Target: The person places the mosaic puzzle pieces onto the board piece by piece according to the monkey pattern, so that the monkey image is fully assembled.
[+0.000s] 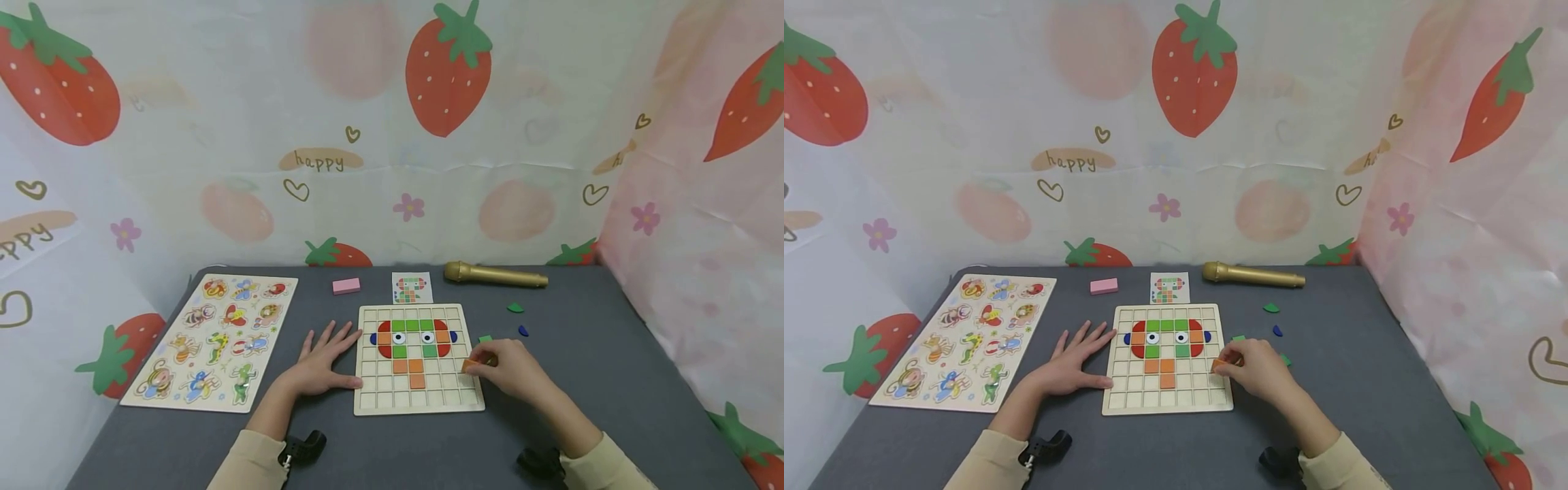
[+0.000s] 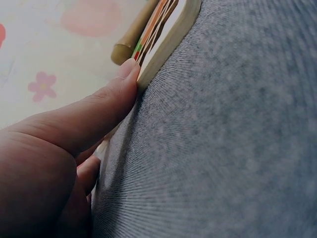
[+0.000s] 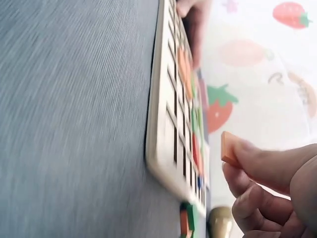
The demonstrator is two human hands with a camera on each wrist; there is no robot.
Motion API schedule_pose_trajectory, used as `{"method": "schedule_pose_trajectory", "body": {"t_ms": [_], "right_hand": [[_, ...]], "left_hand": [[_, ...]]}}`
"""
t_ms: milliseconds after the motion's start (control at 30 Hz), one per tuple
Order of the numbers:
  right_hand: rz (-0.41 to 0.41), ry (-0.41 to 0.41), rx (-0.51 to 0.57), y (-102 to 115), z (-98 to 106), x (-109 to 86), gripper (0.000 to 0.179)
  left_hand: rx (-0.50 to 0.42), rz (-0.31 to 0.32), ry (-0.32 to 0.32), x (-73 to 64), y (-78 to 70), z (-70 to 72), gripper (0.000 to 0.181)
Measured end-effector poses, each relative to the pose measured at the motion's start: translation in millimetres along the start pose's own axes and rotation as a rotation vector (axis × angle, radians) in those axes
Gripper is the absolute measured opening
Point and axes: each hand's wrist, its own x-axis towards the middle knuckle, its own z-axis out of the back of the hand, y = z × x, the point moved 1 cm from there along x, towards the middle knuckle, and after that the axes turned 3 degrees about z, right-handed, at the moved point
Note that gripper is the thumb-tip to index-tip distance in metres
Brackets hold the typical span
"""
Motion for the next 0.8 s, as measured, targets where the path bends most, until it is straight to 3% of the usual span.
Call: {"method": "schedule_pose_trajectory", "body": {"t_ms": [167, 367, 700, 800], "right_hand": [[0.081, 0.008, 0.035, 15, -12, 5.1, 0.006], [0.085, 0.031, 0.078, 33, -31, 11.1, 0.007], [0.175, 0.102, 0.030, 53, -60, 15.7, 0.012], [0.170, 0.115, 0.026, 53, -64, 15.1, 0.012]], "left_hand": [[-0.008, -0.007, 0.001, 1.7, 0.1, -0.6, 0.099], [0.008, -0.001, 0.002, 2.0, 1.5, -0.1, 0.100], [0.000, -0.007, -0.004, -0.8, -1.1, 0.7, 0.100], [-0.002, -0.008, -0.005, -0.8, -1.9, 0.6, 0.100]]}}
